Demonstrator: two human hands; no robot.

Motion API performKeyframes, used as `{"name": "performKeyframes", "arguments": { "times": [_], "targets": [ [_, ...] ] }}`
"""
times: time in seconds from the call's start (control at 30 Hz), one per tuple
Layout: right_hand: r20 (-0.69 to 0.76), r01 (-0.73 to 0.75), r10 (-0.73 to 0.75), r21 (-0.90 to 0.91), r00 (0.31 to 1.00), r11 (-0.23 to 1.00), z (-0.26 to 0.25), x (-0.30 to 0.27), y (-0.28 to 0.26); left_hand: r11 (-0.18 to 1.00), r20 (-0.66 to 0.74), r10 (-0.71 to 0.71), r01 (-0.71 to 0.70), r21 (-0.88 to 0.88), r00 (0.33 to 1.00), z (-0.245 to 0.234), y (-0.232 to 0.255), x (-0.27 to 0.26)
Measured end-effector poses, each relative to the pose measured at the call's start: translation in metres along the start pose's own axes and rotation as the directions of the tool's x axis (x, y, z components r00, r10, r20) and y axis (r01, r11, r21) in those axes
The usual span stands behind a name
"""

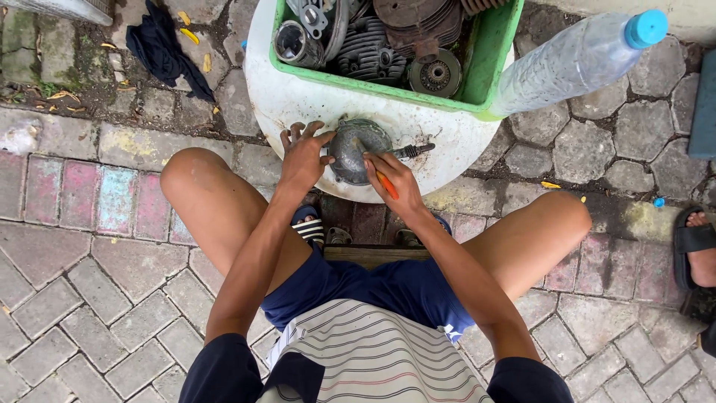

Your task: A person uses a small hand tool to scrape dirt and residue off a circular metal engine casing while sitting outdoors.

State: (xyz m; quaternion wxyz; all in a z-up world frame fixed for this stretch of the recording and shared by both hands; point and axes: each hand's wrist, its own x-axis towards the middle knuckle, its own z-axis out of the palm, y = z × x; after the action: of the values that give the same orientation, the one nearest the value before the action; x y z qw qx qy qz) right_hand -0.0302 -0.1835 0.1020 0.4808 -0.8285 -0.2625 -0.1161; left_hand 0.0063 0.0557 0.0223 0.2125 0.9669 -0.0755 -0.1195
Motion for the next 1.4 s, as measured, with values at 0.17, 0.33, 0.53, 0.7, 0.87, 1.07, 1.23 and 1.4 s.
{"name": "performKeyframes", "arguments": {
  "times": [0.17,0.33,0.53,0.7,0.87,1.07,1.23,1.4],
  "targets": [
    [0.092,0.003,-0.008,0.063,0.996,0.998,0.023,-0.005,0.024,1.0,0.017,-0.026,0.026,-0.01,1.0,0.023,-0.024,0.003],
    [0.084,0.05,-0.049,-0.013,0.995,0.999,0.017,0.005,0.01,0.999,0.013,-0.03,0.03,-0.037,0.999,0.002,-0.015,-0.011],
    [0.046,-0.04,0.034,0.136,0.998,0.99,0.015,0.02,0.002,0.99,0.051,-0.051,0.057,-0.127,0.997,-0.022,0.0,-0.02],
    [0.101,-0.072,0.047,0.264,0.994,0.962,0.03,0.017,0.03,0.997,0.039,-0.052,0.055,-0.06,0.998,-0.011,-0.004,-0.019],
    [0.224,-0.024,-0.007,0.138,0.975,0.99,0.036,0.041,0.005,0.989,0.092,-0.098,0.107,-0.103,0.991,-0.021,0.001,-0.022],
    [0.25,0.005,-0.051,0.182,0.967,0.983,0.051,0.069,0.006,0.976,0.077,-0.191,0.198,-0.091,0.979,-0.031,-0.006,-0.02],
    [0.307,-0.003,-0.044,0.15,0.951,0.989,0.06,0.075,0.012,0.972,0.109,-0.208,0.218,-0.091,0.972,-0.038,-0.006,-0.021],
    [0.398,0.036,-0.062,0.071,0.915,0.997,0.063,0.072,0.007,0.964,0.166,-0.245,0.257,-0.06,0.955,-0.03,-0.019,-0.02]
  ]
}}
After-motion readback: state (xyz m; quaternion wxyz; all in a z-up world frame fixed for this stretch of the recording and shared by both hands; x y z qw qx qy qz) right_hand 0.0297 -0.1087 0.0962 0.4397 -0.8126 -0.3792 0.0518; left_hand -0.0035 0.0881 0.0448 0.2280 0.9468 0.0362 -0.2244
